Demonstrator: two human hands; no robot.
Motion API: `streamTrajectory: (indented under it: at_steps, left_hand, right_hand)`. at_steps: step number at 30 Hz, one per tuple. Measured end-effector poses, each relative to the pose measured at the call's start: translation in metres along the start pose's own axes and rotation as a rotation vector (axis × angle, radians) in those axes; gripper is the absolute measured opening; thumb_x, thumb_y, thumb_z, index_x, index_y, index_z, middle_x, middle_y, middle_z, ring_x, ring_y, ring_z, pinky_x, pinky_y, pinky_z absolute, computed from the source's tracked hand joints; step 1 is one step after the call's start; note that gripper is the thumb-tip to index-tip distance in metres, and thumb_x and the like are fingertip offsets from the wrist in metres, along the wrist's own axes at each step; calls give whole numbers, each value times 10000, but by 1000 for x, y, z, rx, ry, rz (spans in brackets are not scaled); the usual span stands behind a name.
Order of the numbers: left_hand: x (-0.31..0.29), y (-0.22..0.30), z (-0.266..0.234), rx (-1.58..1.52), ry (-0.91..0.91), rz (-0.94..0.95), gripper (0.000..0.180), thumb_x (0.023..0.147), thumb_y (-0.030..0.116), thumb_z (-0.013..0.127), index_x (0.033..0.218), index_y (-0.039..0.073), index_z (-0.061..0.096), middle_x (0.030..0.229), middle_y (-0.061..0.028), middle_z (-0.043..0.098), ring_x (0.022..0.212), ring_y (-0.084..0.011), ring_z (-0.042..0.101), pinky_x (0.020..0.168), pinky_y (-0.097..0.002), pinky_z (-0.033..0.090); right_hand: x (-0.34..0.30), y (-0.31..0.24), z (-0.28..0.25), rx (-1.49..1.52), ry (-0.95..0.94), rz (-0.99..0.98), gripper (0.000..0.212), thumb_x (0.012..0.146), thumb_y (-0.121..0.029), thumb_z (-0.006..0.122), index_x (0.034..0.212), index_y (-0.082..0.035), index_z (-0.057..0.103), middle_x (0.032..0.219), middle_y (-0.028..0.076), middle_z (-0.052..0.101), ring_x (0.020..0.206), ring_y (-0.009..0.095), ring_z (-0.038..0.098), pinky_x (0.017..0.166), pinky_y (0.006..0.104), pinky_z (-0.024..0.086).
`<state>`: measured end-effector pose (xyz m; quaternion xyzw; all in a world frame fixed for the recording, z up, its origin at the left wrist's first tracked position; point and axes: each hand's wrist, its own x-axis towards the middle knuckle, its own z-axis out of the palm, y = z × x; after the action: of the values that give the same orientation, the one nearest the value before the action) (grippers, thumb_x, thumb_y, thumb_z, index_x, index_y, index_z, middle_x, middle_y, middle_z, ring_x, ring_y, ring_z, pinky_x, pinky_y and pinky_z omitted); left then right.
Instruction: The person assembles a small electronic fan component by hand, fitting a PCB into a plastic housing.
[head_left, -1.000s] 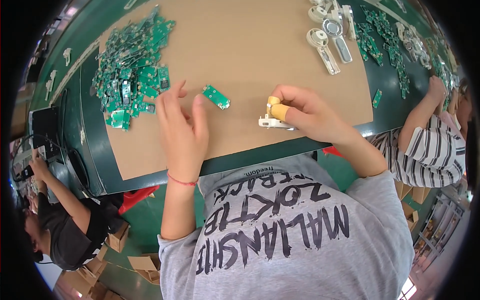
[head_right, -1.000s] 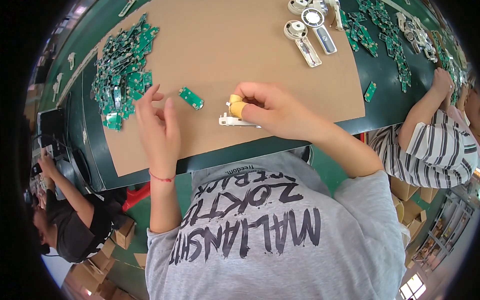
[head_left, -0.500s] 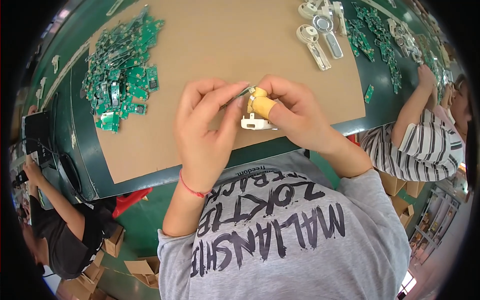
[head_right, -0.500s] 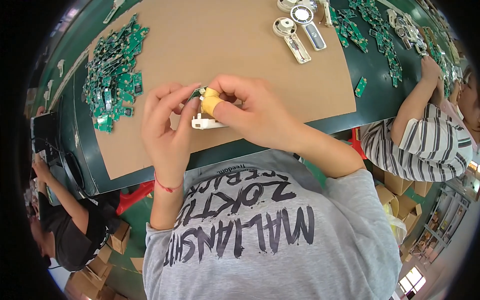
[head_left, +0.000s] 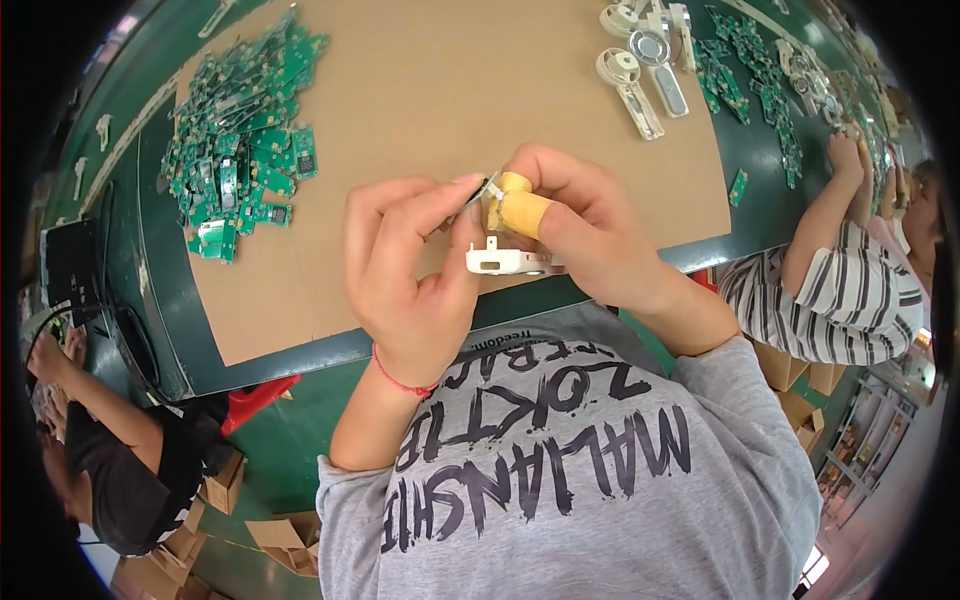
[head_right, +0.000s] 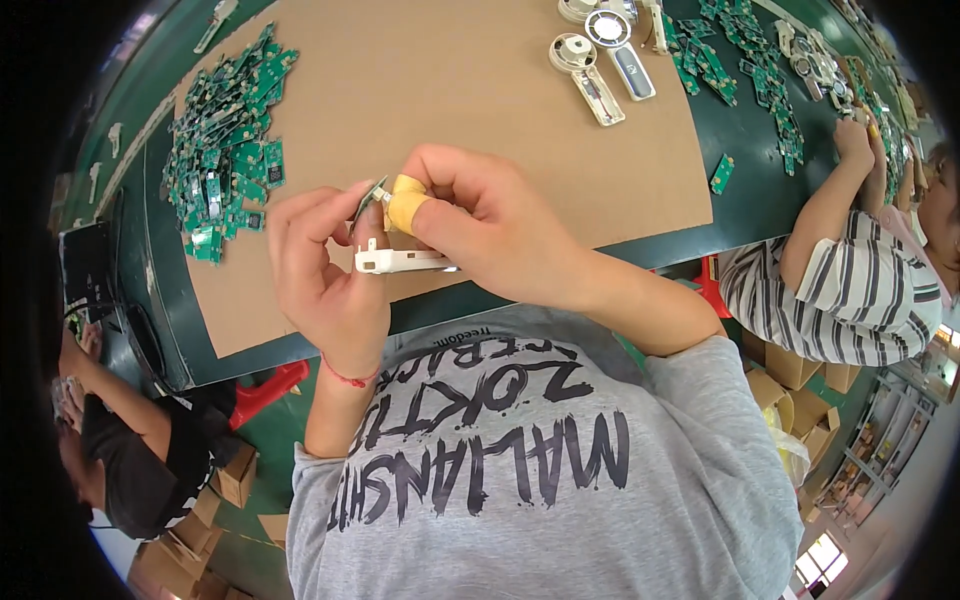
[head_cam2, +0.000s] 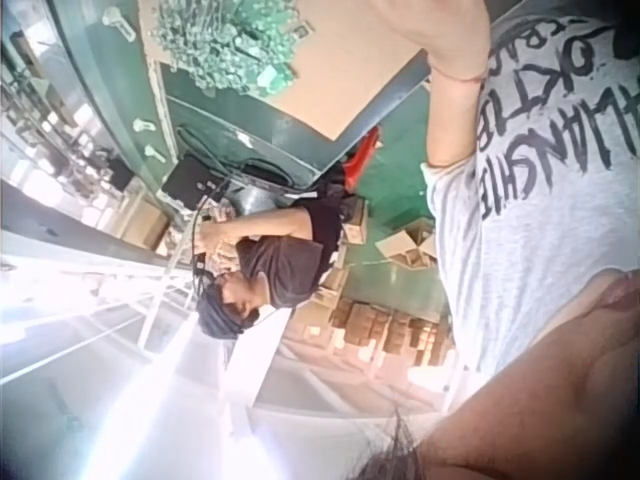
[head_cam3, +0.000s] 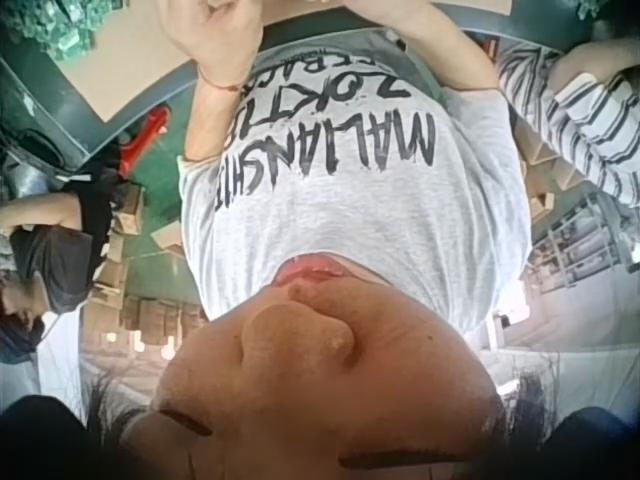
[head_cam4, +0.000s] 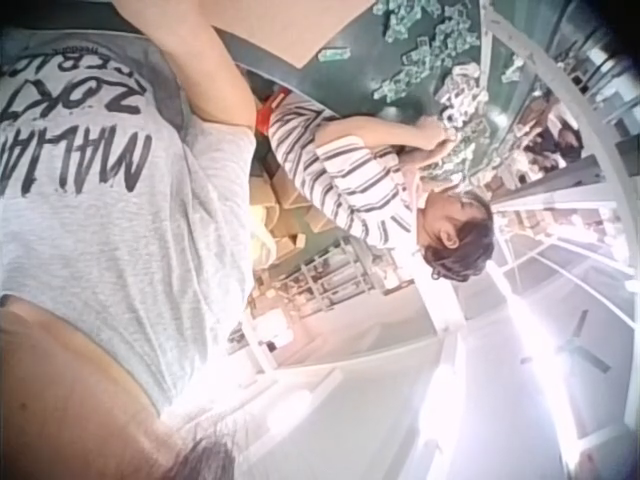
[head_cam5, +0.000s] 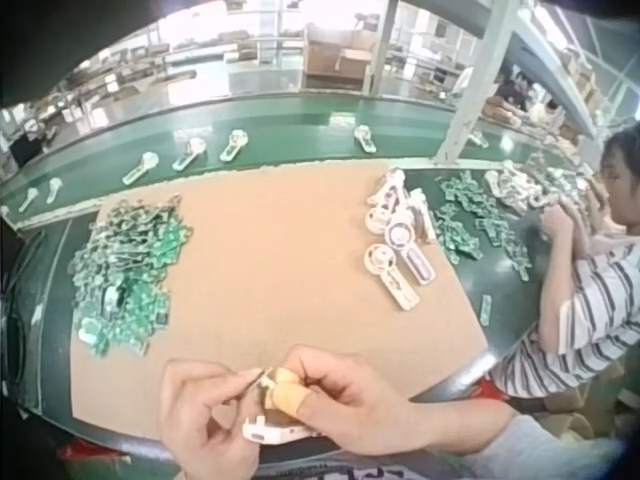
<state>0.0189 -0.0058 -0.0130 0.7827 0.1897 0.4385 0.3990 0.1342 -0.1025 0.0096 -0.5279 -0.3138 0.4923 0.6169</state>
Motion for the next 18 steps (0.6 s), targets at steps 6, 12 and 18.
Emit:
streamTrajectory:
  at_steps: [6, 12, 18]
  left_hand:
    - [4, -3, -2, 240, 41, 287, 321, 611, -113, 641, 881, 61, 659, 734, -29, 538, 643, -164, 504, 523, -270, 391]
    - [9, -5, -9, 109, -48, 229, 337, 560, -99, 660, 856, 62, 665, 707, -28, 537, 604, -166, 495, 502, -276, 382]
    - [6, -4, -11, 130, -64, 244, 315, 571, -86, 677, 850, 58, 664, 699, -28, 533, 597, -166, 491, 499, -279, 381]
  right_hand:
    - [-1, 4, -2, -27, -7, -11, 92, 873, -98, 452, 823, -34, 496, 672, -38, 468, 585, 9, 397, 494, 181, 324]
    - [2, 6, -9, -5, -60, -18, 69, 852, -74, 456, 837, -26, 502, 691, -29, 478, 606, 21, 422, 516, 187, 354]
    - [5, 2, -9, -86, -120, 13, 72, 847, -69, 457, 860, -20, 507, 687, -24, 490, 595, 26, 432, 512, 186, 361]
